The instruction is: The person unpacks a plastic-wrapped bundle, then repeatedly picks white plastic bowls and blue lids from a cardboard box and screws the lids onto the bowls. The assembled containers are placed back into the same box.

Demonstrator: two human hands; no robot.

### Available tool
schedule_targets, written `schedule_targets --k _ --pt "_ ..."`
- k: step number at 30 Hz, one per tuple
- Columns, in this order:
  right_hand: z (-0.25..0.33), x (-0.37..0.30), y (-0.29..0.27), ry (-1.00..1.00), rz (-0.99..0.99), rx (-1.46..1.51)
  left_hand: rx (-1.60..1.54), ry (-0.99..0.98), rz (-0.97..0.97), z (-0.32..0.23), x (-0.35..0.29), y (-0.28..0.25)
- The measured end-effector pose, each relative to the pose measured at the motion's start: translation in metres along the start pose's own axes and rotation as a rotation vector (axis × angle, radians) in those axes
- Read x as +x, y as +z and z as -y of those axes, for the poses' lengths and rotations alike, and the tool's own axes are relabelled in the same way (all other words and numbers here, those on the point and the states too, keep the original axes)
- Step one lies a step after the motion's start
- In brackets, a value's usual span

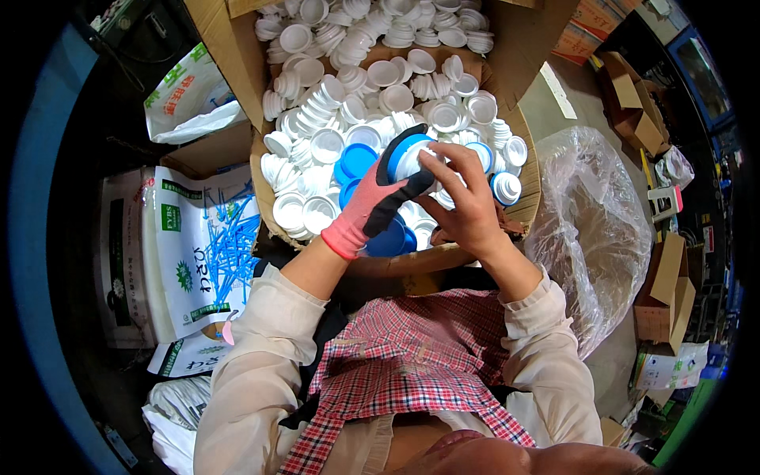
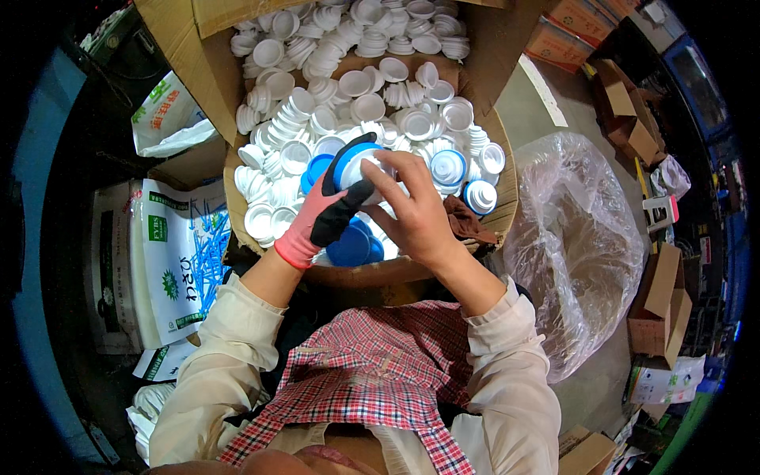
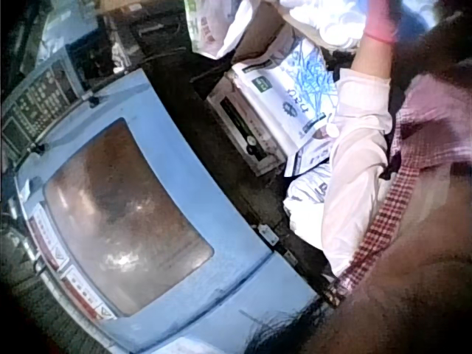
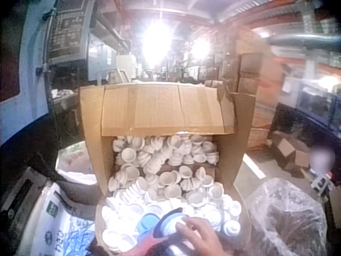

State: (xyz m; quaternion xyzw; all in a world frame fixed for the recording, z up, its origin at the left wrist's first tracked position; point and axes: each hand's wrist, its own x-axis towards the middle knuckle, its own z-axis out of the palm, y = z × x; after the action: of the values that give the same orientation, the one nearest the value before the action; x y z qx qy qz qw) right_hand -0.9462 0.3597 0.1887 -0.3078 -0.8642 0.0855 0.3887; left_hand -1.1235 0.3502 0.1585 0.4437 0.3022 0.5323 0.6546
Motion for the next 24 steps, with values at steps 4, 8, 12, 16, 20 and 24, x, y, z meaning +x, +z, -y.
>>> schedule_targets --k 4,8,12,16,20,24 --pt "-0.005 0.003 -0.009 0.221 -0.044 0.227 0.113 0.007 0.06 -0.004 0.004 -0.008" --pt "-0.033 -0.008 -0.01 0.537 0.158 0.617 0.418 0.171 -0.026 0.012 0.01 -0.013" --pt "-0.036 -0.018 -0.003 0.663 0.123 0.783 0.478 0.067 -0.061 0.022 0.012 -0.016" --pt "-0.032 -0.022 0.0 0.561 0.091 0.509 0.683 0.147 -0.158 0.035 0.011 -0.014" --pt "-0.032 -0.023 0.003 0.665 0.085 0.482 0.485 0.048 -0.16 0.035 0.009 -0.008" --pt "-0.071 -0.02 0.002 0.686 0.091 0.468 0.174 0.012 -0.216 0.081 0.035 -0.071"
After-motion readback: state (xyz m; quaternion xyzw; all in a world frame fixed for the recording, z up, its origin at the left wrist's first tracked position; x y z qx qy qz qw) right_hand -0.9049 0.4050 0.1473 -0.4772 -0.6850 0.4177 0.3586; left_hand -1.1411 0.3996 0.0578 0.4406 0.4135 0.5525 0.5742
